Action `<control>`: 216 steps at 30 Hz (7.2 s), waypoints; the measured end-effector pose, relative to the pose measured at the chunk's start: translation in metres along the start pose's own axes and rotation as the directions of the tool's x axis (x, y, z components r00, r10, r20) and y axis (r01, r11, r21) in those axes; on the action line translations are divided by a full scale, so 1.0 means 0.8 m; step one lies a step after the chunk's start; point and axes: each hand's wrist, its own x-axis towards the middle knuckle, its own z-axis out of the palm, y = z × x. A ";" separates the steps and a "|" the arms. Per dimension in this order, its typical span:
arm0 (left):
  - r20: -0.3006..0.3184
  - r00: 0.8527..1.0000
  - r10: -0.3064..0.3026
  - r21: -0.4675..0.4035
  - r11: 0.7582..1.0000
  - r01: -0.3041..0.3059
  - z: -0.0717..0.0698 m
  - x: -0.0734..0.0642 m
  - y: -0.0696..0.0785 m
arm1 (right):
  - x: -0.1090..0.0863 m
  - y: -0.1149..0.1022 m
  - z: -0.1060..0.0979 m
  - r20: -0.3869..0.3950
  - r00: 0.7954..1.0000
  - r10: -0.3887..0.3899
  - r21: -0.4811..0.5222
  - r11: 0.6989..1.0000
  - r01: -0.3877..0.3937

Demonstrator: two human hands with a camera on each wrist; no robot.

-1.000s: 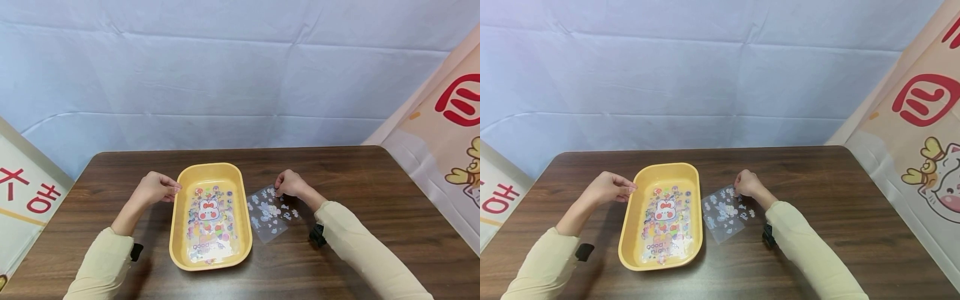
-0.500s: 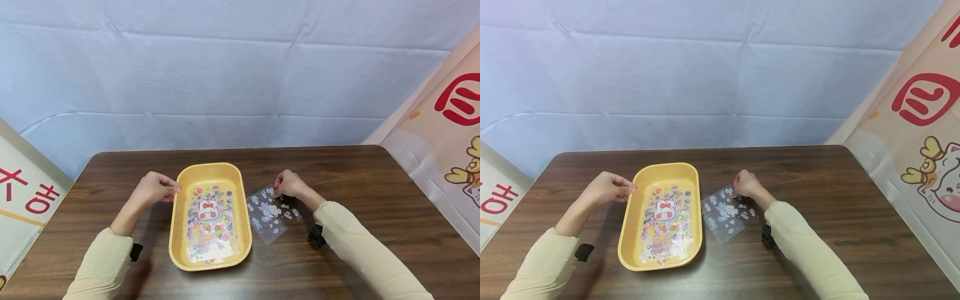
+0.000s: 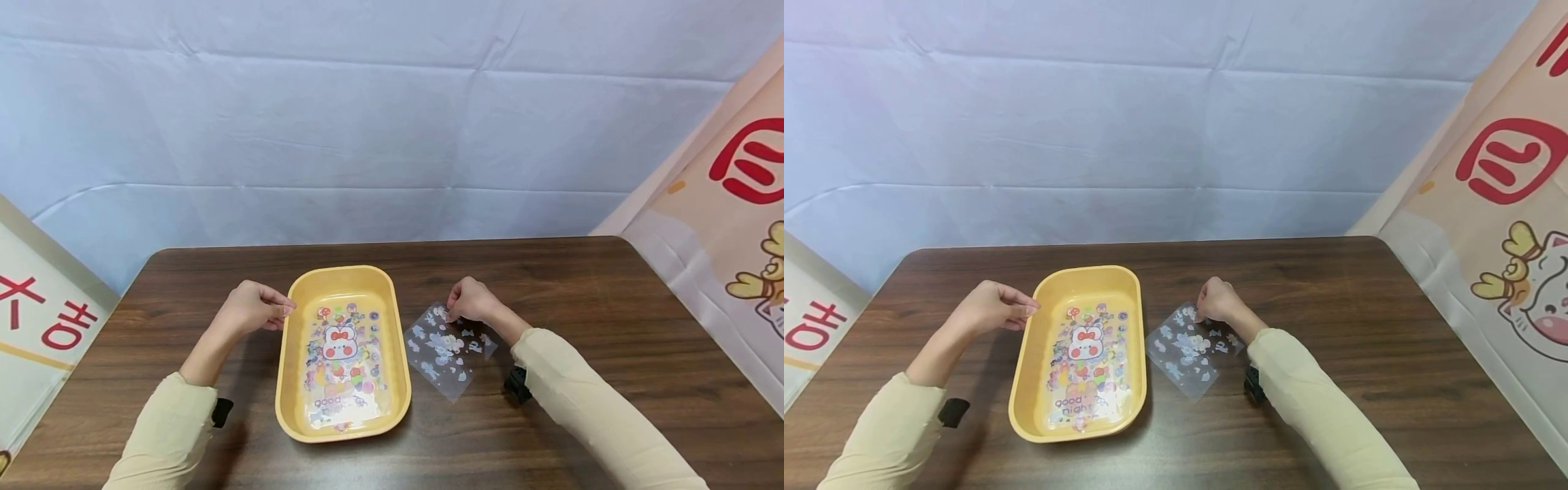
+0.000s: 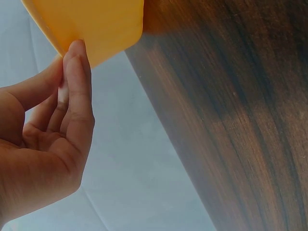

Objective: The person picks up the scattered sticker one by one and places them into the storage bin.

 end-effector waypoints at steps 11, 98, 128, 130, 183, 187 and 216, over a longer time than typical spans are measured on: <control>0.006 1.000 0.005 -0.004 1.000 -0.005 -0.002 -0.002 0.002 | 0.000 -0.001 -0.002 0.014 1.000 -0.013 -0.012 1.000 0.013; 0.011 1.000 -0.002 -0.010 1.000 0.002 0.000 -0.001 0.000 | -0.022 -0.004 -0.090 0.105 0.985 -0.139 0.190 0.975 0.118; 0.006 1.000 0.007 0.010 1.000 -0.007 -0.001 -0.002 0.002 | -0.031 -0.021 -0.122 0.031 0.996 -0.080 0.265 0.962 0.069; 0.005 1.000 0.004 0.011 1.000 -0.004 -0.001 -0.002 0.002 | -0.032 -0.022 -0.123 0.026 0.997 -0.077 0.265 0.962 0.067; 0.004 1.000 0.007 0.007 1.000 -0.007 0.003 -0.003 0.005 | -0.036 -0.089 -0.131 -0.063 0.984 -0.164 0.387 0.905 0.175; 0.007 1.000 0.005 0.009 1.000 -0.005 0.003 -0.002 0.005 | -0.035 -0.094 -0.122 -0.041 0.982 -0.184 0.387 0.903 0.185; 0.005 1.000 0.005 0.024 1.000 -0.005 0.003 -0.003 0.007 | -0.018 -0.128 -0.045 0.041 0.970 -0.238 0.397 0.895 0.203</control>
